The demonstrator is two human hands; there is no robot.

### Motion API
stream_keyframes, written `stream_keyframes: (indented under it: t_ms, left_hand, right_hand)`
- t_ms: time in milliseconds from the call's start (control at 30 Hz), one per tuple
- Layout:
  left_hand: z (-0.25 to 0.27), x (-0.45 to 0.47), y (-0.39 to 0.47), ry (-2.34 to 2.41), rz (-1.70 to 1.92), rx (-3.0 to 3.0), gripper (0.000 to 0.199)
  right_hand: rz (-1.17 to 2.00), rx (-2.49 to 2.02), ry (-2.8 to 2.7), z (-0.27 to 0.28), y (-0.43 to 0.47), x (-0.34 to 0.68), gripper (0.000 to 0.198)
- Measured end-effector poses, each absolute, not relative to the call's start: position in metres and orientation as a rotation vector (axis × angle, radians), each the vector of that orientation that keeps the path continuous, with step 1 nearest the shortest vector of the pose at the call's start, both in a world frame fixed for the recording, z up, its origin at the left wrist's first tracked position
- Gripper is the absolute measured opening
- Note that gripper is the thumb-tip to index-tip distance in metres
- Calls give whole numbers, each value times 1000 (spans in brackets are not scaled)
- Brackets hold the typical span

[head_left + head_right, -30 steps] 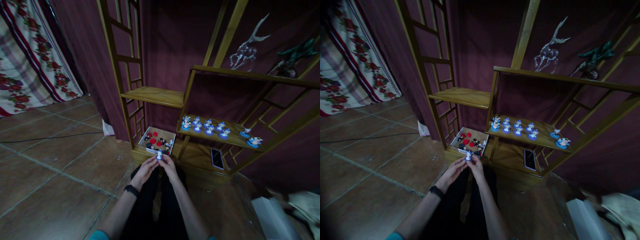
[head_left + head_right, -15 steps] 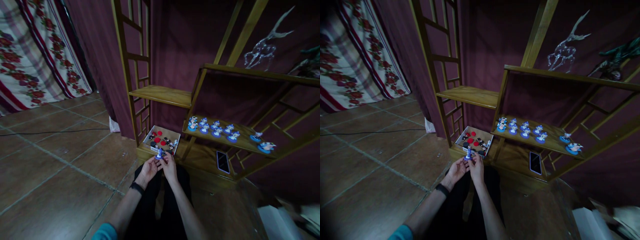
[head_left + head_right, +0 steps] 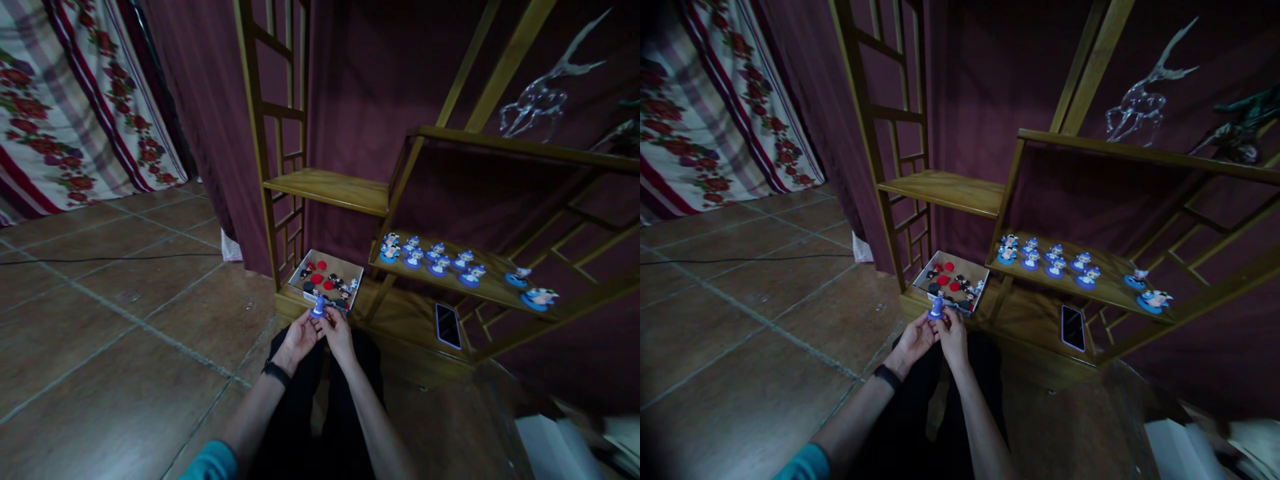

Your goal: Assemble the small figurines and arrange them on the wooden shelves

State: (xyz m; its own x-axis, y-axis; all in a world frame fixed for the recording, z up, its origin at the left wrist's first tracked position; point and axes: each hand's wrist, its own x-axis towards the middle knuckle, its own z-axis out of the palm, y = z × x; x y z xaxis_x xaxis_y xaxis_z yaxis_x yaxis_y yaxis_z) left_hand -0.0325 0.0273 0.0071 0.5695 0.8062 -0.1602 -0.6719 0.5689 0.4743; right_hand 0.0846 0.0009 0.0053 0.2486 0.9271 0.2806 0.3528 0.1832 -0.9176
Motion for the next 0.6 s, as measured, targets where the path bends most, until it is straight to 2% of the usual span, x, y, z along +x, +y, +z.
stream_keyframes:
  t_ms: [267, 467, 600]
  left_hand:
    - [6, -32, 24, 356, 969, 411, 25]
    - [9, -29, 22, 371, 1031, 478, 39]
    - [9, -28, 22, 398, 1041, 496, 40]
  right_hand:
    - [653, -1344, -1315, 11, -3, 89, 29]
    - [653, -1318, -1277, 10, -3, 93, 29]
    - [678, -1286, -1227, 8, -1, 95, 30]
